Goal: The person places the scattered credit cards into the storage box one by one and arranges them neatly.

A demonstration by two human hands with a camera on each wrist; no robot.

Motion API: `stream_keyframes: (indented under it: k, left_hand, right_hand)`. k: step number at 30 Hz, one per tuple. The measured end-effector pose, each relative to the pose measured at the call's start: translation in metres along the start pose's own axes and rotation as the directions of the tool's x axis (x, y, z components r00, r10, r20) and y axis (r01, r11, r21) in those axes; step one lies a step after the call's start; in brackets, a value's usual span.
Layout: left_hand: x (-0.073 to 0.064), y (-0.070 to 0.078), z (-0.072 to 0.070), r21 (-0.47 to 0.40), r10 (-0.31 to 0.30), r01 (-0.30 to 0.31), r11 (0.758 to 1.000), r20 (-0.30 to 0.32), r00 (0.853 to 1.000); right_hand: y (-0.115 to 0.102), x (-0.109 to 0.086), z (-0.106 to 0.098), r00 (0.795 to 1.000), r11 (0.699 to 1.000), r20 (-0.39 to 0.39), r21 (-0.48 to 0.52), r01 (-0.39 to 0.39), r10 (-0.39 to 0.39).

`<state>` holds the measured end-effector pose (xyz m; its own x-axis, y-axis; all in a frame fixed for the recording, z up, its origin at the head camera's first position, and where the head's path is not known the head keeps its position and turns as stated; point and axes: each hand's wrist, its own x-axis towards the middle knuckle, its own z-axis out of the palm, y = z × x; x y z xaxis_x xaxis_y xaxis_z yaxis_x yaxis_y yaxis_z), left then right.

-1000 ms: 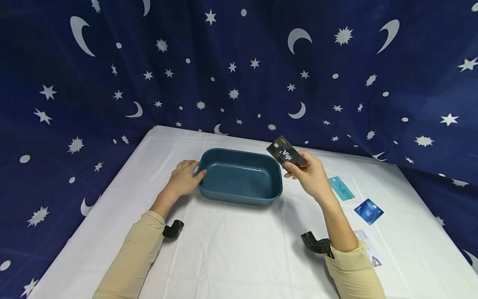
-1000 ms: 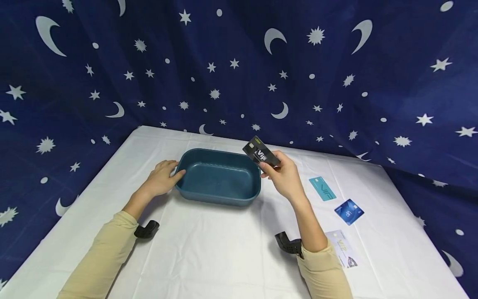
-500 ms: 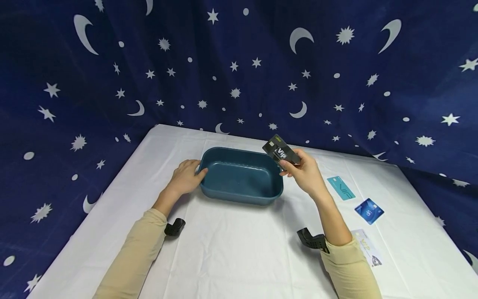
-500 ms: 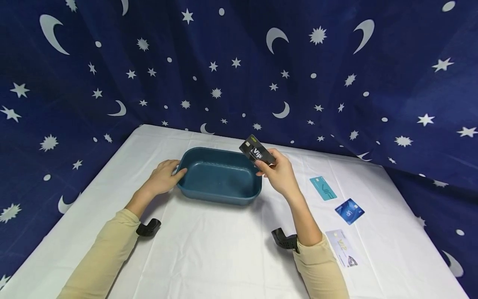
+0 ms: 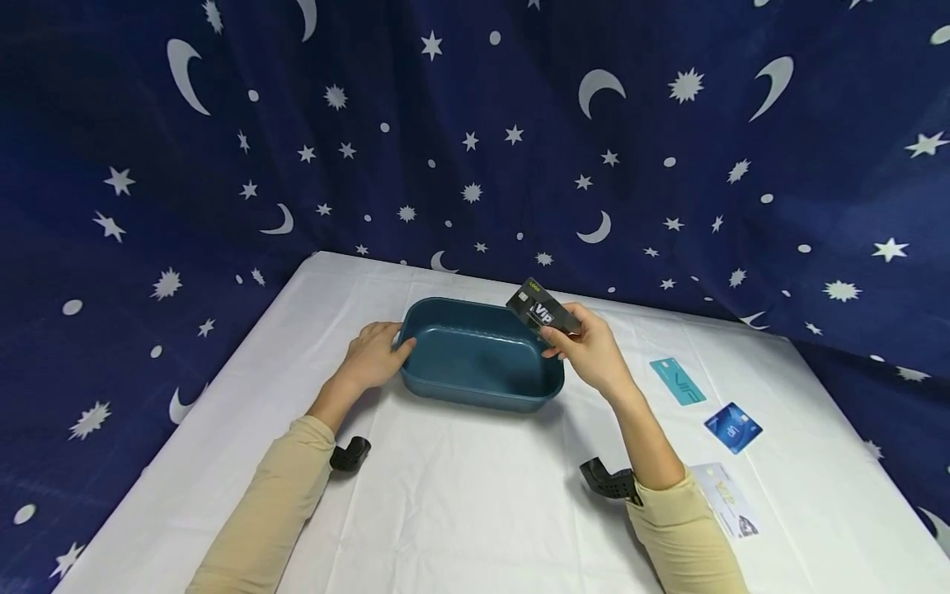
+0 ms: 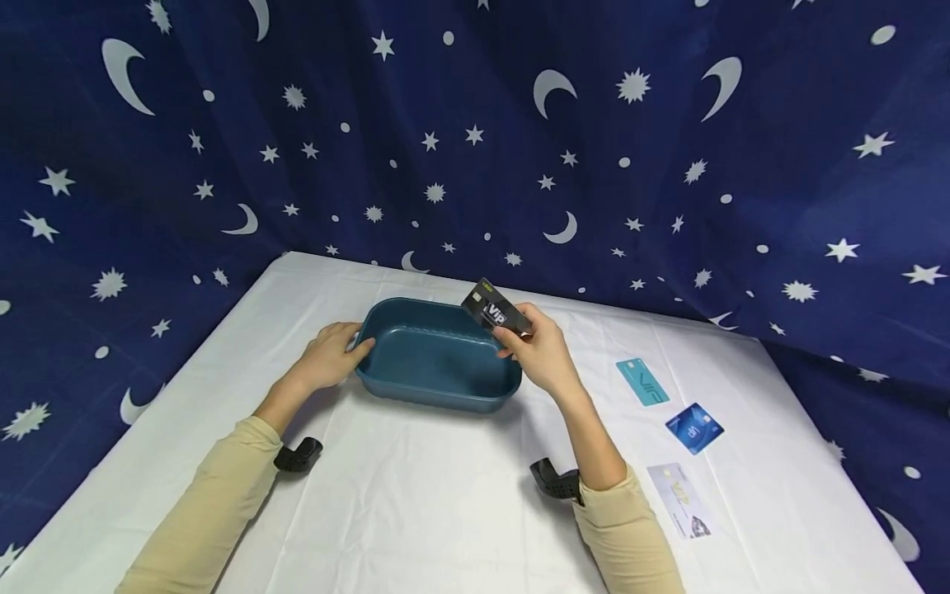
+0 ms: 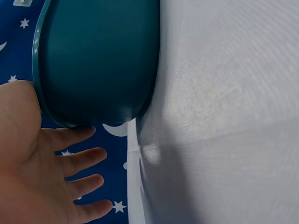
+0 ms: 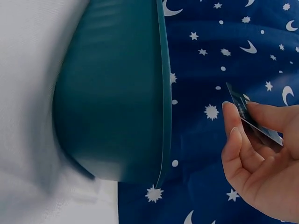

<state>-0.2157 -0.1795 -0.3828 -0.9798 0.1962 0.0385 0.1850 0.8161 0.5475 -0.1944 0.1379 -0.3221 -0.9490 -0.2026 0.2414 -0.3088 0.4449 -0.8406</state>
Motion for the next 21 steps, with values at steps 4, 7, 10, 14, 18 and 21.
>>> stream_keyframes:
  k: [4, 7, 10, 14, 18, 21]
  left_hand:
    - [-0.001, 0.001, 0.000, -0.001, 0.004, -0.004, 1.000, -0.005, 1.000]
    - [-0.002, 0.001, 0.000, 0.002, -0.001, 0.001, 1.000, -0.001, 1.000]
    - [-0.002, 0.001, 0.000, 0.003, -0.008, 0.008, 1.000, 0.003, 1.000]
    - [-0.002, 0.002, 0.001, -0.002, -0.014, 0.014, 1.000, 0.005, 1.000]
    - [-0.002, 0.002, 0.001, -0.003, -0.010, 0.010, 1.000, 0.002, 1.000]
    - [-0.003, 0.002, 0.001, -0.005, -0.011, 0.011, 1.000, 0.004, 1.000]
  right_hand:
    - [-0.001, 0.001, 0.003, 1.000, 1.000, -0.001, -0.001, 0.006, -0.006]
    - [-0.003, 0.002, 0.005, 1.000, 1.000, 0.007, -0.006, 0.014, -0.014]
    - [-0.003, 0.002, 0.007, 1.000, 1.000, 0.019, -0.013, 0.015, -0.015]
    - [-0.002, 0.003, 0.010, 0.999, 1.000, 0.037, -0.012, 0.008, -0.007]
    - [-0.003, 0.006, 0.014, 0.998, 1.000, 0.055, -0.006, 0.006, -0.006]
    - [-0.004, 0.007, 0.017, 0.998, 1.000, 0.063, 0.003, 0.011, -0.011]
